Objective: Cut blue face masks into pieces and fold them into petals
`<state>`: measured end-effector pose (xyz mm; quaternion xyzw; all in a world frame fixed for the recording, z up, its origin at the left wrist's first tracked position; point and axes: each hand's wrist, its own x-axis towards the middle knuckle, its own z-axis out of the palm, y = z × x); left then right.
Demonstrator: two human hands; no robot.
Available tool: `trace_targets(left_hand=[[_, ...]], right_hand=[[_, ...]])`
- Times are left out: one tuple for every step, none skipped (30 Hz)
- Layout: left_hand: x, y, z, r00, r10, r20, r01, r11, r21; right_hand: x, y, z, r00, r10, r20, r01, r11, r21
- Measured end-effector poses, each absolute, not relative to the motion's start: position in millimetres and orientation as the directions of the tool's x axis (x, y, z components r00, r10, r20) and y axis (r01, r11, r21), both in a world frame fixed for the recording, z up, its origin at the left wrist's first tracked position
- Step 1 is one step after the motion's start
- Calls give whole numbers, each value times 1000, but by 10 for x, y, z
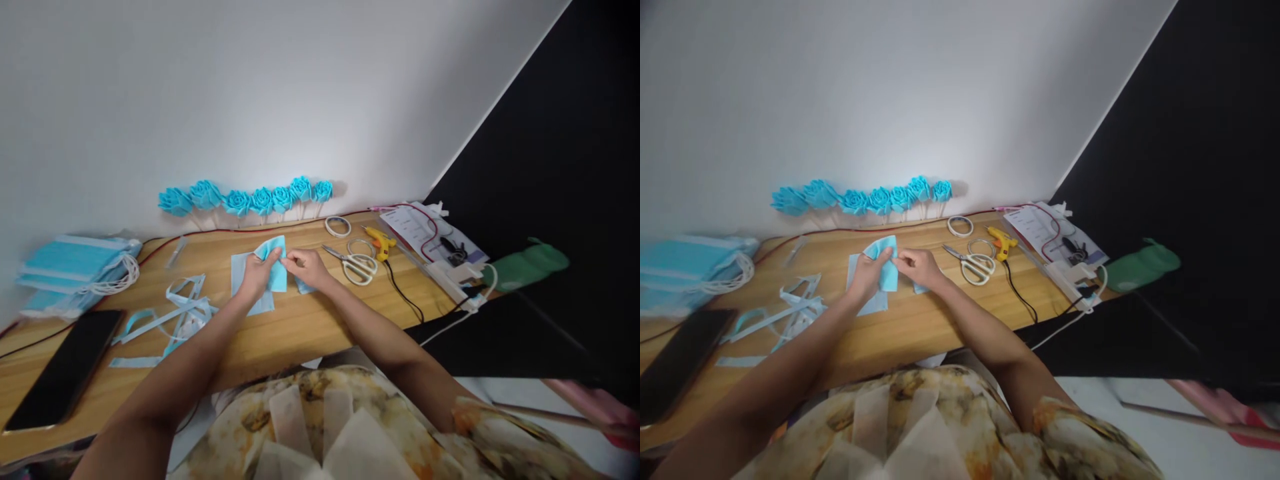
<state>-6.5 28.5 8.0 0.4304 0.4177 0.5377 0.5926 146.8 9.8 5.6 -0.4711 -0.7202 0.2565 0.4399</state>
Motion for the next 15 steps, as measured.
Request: trace_targets(left_hand=[[-62, 287, 63, 64, 998, -29, -307, 47, 950], [-60, 291, 48, 53, 998, -23, -325, 39, 945], [-59, 294, 36, 39, 999, -15, -331, 27, 943], [-58, 295, 28, 26, 1000, -4, -323, 13, 946], [-58, 295, 24, 10, 1000, 4, -304, -1, 953], [-58, 293, 24, -7, 1000, 18, -281, -19, 960], [-58, 290, 25, -25, 999, 30, -258, -36, 965], [-57, 289, 26, -43, 998, 48, -235, -57, 970], [-56, 293, 27, -49, 996, 69, -229, -78, 970], [-58, 303, 25, -47, 995, 90, -224, -98, 970], [-64, 324, 22, -53, 993, 109, -227, -119, 967], [-76, 355, 17, -59, 991, 122, -236, -132, 963], [-96, 399, 12, -80, 989, 124, -258, -141, 956], [-126, 452, 7, -128, 985, 118, -281, -150, 948], [-166, 512, 2, -168, 981, 96, -303, -144, 942]], right_hand=[[1459, 95, 64, -164, 902, 399, 448, 428, -785], [1449, 91, 71, -160, 902, 402, 441, 429, -788], [1441, 87, 77, -160, 903, 399, 428, 428, -796], [1433, 81, 80, -158, 908, 387, 408, 417, -812], [1426, 74, 81, -160, 916, 369, 382, 402, -832], [1419, 66, 79, -179, 921, 346, 354, 389, -851], [1413, 56, 74, -207, 924, 323, 340, 377, -861], [1406, 47, 65, -242, 923, 301, 348, 372, -861], [1399, 40, 54, -269, 921, 282, 363, 368, -856], [1390, 34, 41, -298, 917, 267, 380, 370, -848], [1380, 32, 27, -323, 912, 255, 401, 376, -836], [1368, 31, 15, -343, 907, 244, 424, 382, -821], [1355, 30, 8, -362, 902, 234, 454, 390, -801], [1341, 27, 10, -376, 898, 229, 494, 403, -770], [1327, 18, 24, -389, 892, 230, 540, 423, -728]])
